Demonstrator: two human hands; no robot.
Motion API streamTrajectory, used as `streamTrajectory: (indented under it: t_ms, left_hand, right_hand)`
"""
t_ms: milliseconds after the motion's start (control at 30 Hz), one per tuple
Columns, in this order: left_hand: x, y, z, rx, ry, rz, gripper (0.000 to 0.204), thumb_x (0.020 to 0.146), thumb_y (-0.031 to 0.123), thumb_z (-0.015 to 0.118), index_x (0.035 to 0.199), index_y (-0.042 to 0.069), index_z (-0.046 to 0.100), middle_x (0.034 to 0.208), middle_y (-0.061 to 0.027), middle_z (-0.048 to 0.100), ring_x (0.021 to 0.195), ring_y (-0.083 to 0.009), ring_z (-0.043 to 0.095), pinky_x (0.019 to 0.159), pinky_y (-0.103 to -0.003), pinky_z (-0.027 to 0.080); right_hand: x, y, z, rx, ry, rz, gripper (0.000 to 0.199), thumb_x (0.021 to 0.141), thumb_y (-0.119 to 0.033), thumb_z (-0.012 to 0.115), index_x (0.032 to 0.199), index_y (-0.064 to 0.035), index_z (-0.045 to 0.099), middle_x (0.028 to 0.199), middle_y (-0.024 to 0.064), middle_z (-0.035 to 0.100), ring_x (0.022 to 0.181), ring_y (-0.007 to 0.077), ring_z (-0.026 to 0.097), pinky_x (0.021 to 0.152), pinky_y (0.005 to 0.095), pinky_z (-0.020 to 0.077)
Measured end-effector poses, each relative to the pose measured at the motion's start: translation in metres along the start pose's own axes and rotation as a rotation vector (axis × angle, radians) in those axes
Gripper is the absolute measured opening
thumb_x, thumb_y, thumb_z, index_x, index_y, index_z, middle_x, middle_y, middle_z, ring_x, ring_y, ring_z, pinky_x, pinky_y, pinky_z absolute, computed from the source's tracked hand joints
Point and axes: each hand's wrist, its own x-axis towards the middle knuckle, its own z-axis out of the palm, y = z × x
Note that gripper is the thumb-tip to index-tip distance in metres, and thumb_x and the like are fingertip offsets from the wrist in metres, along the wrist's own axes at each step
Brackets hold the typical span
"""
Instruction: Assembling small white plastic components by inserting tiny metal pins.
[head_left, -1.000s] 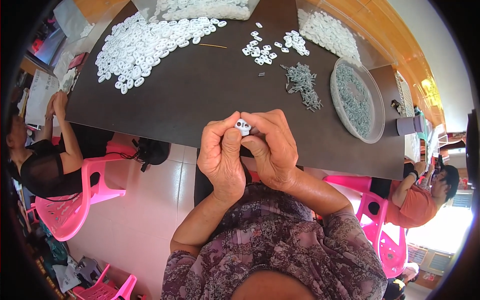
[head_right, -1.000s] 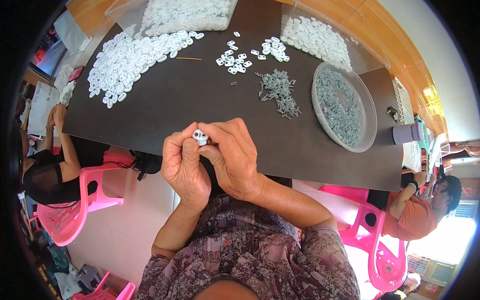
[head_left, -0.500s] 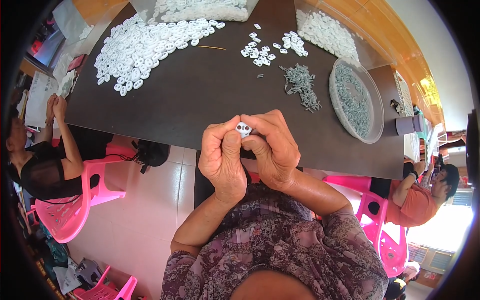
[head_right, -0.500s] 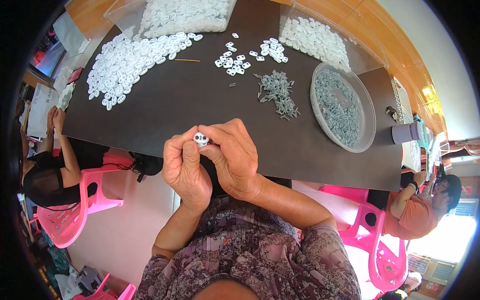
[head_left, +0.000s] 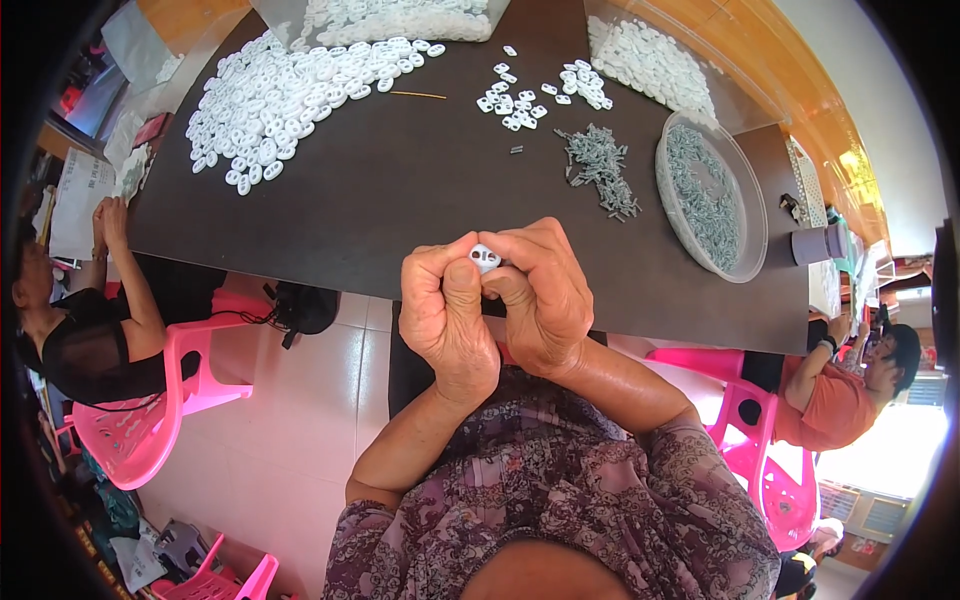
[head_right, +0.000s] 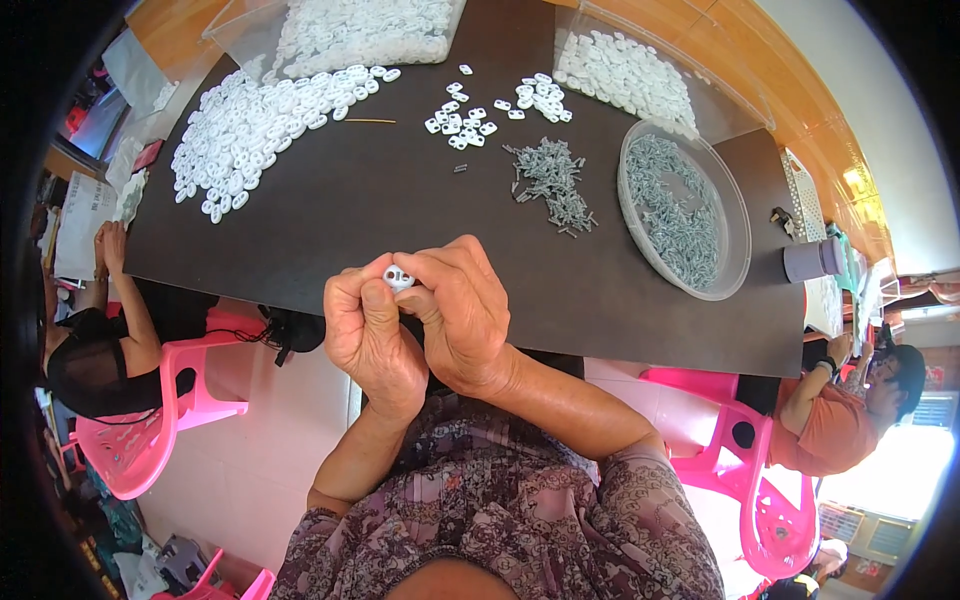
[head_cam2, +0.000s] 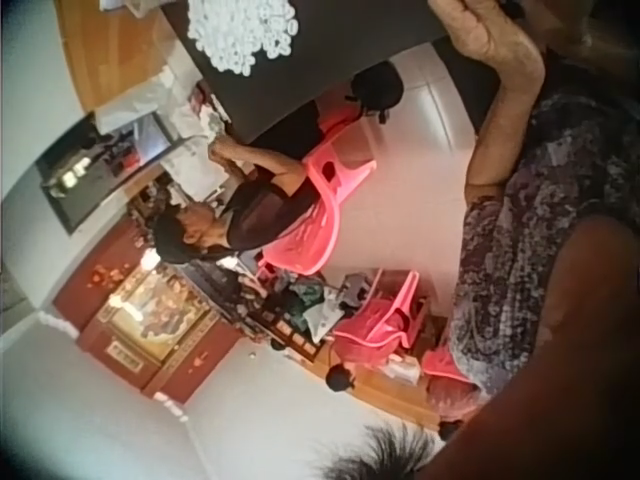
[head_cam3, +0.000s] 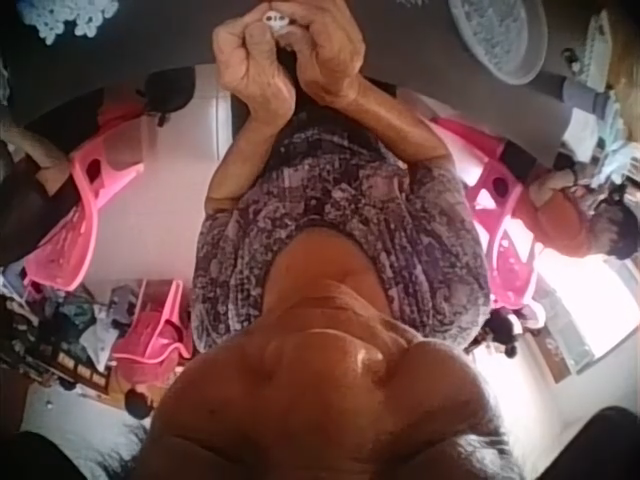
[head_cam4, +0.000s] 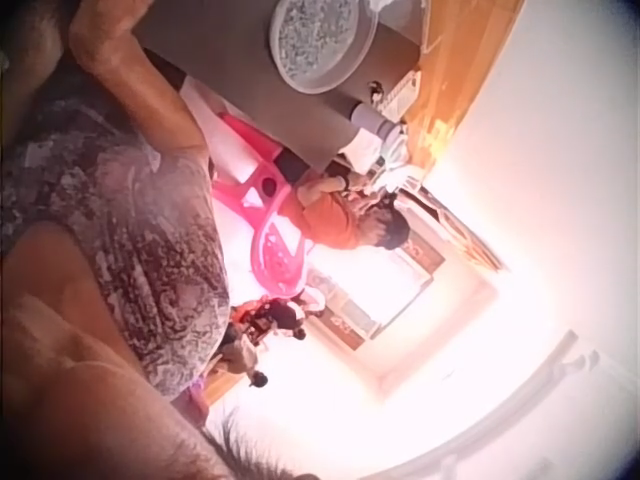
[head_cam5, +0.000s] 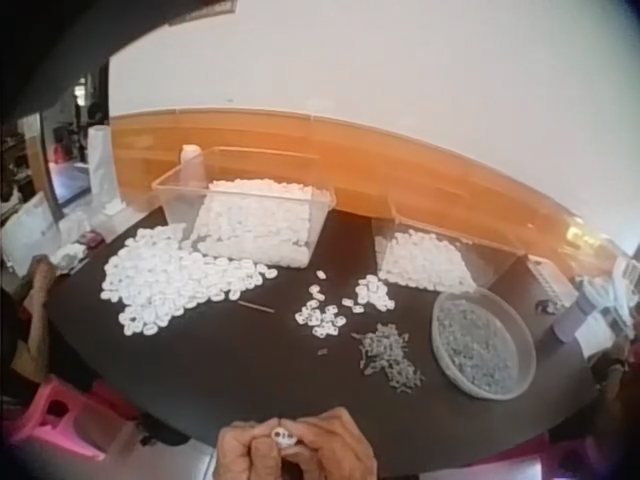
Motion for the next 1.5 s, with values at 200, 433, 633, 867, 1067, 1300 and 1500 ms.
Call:
streamTrajectory:
  t_ms: [200,433,633,867,1067,1300,1500]
  left_hand:
    - [0.003,-0.004,0.003,0.102,0.03,0.036,0.014,0.095,0.011,0.049,0.098,-0.001,0.056,0.079,0.0005,0.049,0.066,-0.0033,0.044,0.059,-0.018,0.04]
    - [0.009,0.002,0.007,0.115,-0.004,0.057,0.014,0.095,0.008,0.047,0.099,-0.002,0.057,0.081,-0.0006,0.051,0.067,-0.0041,0.045,0.06,-0.019,0.04]
    - [0.015,0.013,0.009,0.059,-0.048,-0.182,0.029,0.096,0.014,0.048,0.119,-0.004,0.05,0.085,-0.0057,0.06,0.068,-0.0077,0.052,0.061,-0.021,0.044]
    - [0.022,0.004,0.005,0.06,-0.07,-0.207,0.025,0.093,0.01,0.052,0.114,-0.003,0.054,0.087,-0.0067,0.061,0.068,-0.0075,0.054,0.06,-0.02,0.044]
    - [0.021,0.0,0.003,0.069,-0.089,-0.216,0.024,0.093,0.01,0.053,0.113,-0.002,0.054,0.088,-0.0067,0.061,0.07,-0.0074,0.054,0.061,-0.019,0.044]
    - [0.02,-0.002,-0.005,0.094,-0.111,-0.213,0.024,0.093,0.012,0.052,0.113,-0.002,0.054,0.088,-0.0063,0.061,0.072,-0.0075,0.054,0.062,-0.019,0.044]
    - [0.019,-0.002,-0.003,0.089,-0.105,-0.212,0.022,0.092,0.007,0.052,0.111,-0.004,0.055,0.087,-0.0082,0.061,0.07,-0.0088,0.056,0.062,-0.02,0.046]
  right_hand:
    - [0.002,0.005,0.002,-0.056,0.029,-0.07,0.031,0.067,0.005,0.066,0.098,0.0038,0.058,0.08,0.011,0.059,0.065,0.0232,0.053,0.055,0.0304,0.0441]
    - [0.012,0.0,-0.004,-0.063,0.023,-0.076,0.029,0.069,0.008,0.063,0.098,0.0031,0.06,0.081,0.0118,0.06,0.067,0.0228,0.054,0.057,0.03,0.044]
    - [0.046,0.013,-0.047,-0.129,-0.113,0.115,0.02,0.073,0.003,0.066,0.093,-0.0015,0.064,0.08,0.0068,0.061,0.067,0.012,0.053,0.06,0.0244,0.0427]
    - [0.176,0.111,-0.145,-0.534,0.196,0.111,0.014,0.076,-0.007,0.064,0.088,-0.001,0.066,0.073,0.0114,0.065,0.067,0.0179,0.061,0.064,0.0292,0.0475]
    - [0.211,0.152,-0.17,-0.906,0.09,0.103,0.015,0.073,-0.006,0.063,0.088,-0.0058,0.068,0.076,0.0124,0.065,0.071,0.0273,0.062,0.069,0.0366,0.0483]
    - [0.133,0.142,-0.084,-0.598,-0.484,-0.085,0.014,0.069,-0.009,0.068,0.084,-0.0082,0.068,0.077,0.0097,0.064,0.077,0.0283,0.059,0.069,0.0365,0.0476]
    - [0.115,0.175,-0.062,-0.742,-0.662,-0.037,0.007,0.068,-0.009,0.066,0.074,-0.0065,0.066,0.072,0.0118,0.062,0.078,0.0311,0.058,0.068,0.0398,0.0475]
